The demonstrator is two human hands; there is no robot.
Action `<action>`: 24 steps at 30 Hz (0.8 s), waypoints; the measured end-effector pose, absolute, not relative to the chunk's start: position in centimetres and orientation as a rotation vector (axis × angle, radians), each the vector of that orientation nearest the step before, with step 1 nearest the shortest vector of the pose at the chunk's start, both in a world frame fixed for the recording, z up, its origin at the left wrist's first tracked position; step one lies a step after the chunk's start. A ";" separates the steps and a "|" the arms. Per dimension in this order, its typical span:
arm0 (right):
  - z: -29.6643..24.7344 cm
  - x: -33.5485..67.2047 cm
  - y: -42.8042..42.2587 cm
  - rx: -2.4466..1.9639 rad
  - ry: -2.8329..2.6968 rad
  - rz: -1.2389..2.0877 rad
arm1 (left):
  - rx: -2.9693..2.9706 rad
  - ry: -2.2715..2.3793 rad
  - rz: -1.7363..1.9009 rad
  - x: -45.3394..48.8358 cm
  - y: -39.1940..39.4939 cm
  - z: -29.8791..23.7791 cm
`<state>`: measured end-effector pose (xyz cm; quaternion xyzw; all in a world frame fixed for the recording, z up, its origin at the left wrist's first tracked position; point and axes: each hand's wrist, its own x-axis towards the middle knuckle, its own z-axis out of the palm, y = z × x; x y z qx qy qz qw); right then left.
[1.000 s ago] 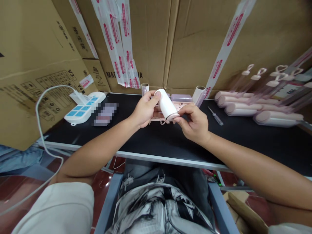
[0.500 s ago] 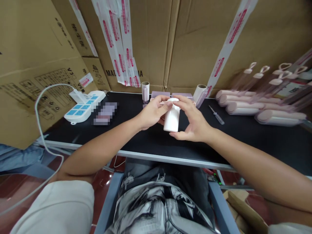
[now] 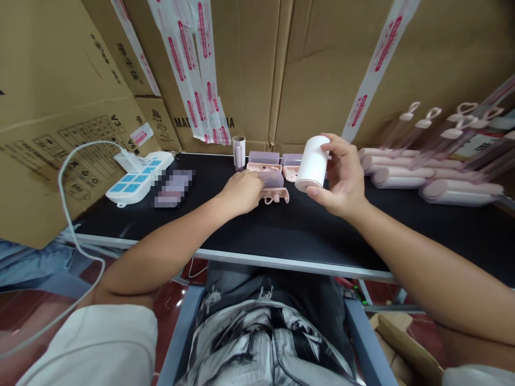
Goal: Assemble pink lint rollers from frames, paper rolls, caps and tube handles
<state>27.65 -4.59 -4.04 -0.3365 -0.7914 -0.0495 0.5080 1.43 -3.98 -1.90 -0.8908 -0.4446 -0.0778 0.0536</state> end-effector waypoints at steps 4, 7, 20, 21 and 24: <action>-4.0 27.3 -5.1 -0.751 -1.854 -0.052 | -2.645 -1.391 -0.155 1.6 -4.2 -2.2; -4.1 27.2 -5.1 -0.720 -1.818 0.006 | -2.613 -1.430 -0.197 1.6 -4.4 -2.1; -2.7 24.0 -8.7 -0.522 -1.289 1.401 | -2.831 -1.521 -1.825 0.9 -2.0 -1.8; -2.7 23.8 -8.9 -0.519 -1.254 1.542 | -2.873 -1.423 -1.932 1.0 -2.0 -2.0; -2.7 23.4 -8.9 -0.479 -1.181 1.778 | -2.931 -1.180 -1.892 1.6 -2.7 -2.6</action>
